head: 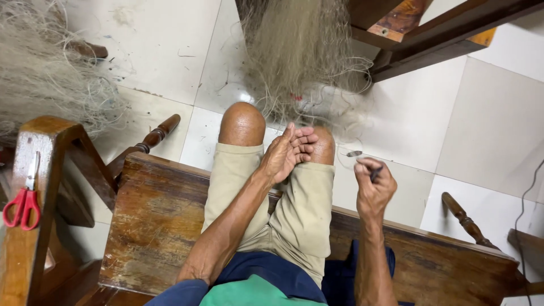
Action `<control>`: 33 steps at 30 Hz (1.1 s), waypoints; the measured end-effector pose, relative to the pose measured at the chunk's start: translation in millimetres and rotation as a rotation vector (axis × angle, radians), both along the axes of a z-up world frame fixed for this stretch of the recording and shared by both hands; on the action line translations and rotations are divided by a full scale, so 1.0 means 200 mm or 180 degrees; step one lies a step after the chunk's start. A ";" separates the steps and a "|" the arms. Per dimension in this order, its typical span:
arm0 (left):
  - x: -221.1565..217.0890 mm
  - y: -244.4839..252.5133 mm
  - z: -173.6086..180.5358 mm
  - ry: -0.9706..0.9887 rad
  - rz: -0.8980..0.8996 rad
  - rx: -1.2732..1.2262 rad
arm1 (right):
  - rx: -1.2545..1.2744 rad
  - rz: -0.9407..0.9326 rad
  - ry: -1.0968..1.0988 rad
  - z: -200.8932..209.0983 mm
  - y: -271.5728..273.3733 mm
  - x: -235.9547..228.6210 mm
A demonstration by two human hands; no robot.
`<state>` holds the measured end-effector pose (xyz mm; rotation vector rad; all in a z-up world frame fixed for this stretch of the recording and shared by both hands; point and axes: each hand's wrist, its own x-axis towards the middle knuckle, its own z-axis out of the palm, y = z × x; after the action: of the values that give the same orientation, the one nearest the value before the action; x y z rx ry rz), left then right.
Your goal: Repairing a monofilament fishing net using a shuttle and scissors while using feet to maintain tension
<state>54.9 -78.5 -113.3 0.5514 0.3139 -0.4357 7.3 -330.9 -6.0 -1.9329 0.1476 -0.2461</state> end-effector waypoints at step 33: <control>-0.63 0.93 0.51 -0.1204 0.1557 -0.0557 | -0.1007 -0.1232 -0.1170 0.06 -0.41 -0.45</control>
<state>-71.7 108.3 -11.1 0.3584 0.0388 0.1168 -82.8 -412.4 5.5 -2.1207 0.2491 -0.9223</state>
